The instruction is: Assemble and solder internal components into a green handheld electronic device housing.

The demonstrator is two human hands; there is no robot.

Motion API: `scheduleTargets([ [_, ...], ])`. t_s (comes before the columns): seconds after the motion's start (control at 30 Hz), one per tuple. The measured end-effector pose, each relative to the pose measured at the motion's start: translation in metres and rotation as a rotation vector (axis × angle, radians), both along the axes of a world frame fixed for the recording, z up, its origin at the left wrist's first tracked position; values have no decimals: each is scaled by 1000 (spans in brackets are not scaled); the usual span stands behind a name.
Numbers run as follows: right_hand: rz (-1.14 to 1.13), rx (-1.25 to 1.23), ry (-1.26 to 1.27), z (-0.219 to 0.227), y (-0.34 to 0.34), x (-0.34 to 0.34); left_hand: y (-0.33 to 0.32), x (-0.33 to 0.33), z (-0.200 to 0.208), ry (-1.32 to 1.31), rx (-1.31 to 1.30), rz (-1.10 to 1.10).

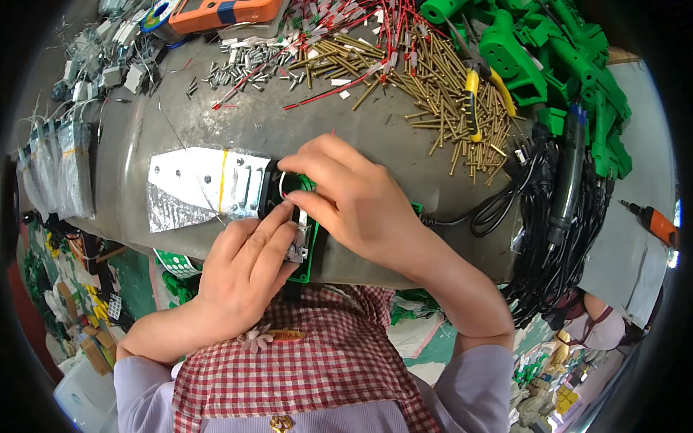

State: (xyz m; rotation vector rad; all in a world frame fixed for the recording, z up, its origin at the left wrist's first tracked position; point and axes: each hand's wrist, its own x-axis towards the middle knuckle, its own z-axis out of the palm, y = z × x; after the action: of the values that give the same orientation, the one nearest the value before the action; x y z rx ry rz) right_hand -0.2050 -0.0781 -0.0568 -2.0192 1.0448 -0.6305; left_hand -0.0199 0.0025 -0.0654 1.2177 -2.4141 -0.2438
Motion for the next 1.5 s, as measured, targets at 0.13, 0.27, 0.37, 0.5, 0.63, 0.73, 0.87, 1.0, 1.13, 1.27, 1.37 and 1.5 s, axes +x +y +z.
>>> scheduleTargets([
  [0.13, -51, 17, -56, -2, 3, 8, -3, 0, 6, -21, 10, 25],
  [0.27, -54, -208, -25, -12, 4, 10, -3, 0, 6, -21, 27, 21],
  [0.37, -57, -277, 52, -13, 8, 8, -2, -1, 4, 27, 47, 21],
  [0.5, 7, -315, 262, -4, 11, 12, -1, -1, 7, 66, 90, 12],
  [0.63, -14, -284, 155, -10, 11, 14, -1, 0, 9, 44, 120, 17],
  [0.73, -101, -322, 87, -12, 19, 14, -1, 0, 10, 36, 128, 16],
  [0.87, -38, -330, 228, -1, 19, 18, -3, 1, 10, -10, 96, -5],
  [1.0, 89, -374, 457, 11, 9, 22, -3, 1, 14, -14, 117, -4],
  [1.13, -23, -294, 161, -7, 11, 10, -3, 1, 11, 10, 118, -2],
  [1.27, 53, -377, 152, -10, 14, 6, -4, 2, 10, 22, 124, -9],
  [1.37, 45, -390, 170, -9, 17, 9, -4, 2, 10, 15, 123, -11],
  [1.5, 0, -297, 124, -9, 17, 10, -4, 3, 11, 10, 136, -11],
])
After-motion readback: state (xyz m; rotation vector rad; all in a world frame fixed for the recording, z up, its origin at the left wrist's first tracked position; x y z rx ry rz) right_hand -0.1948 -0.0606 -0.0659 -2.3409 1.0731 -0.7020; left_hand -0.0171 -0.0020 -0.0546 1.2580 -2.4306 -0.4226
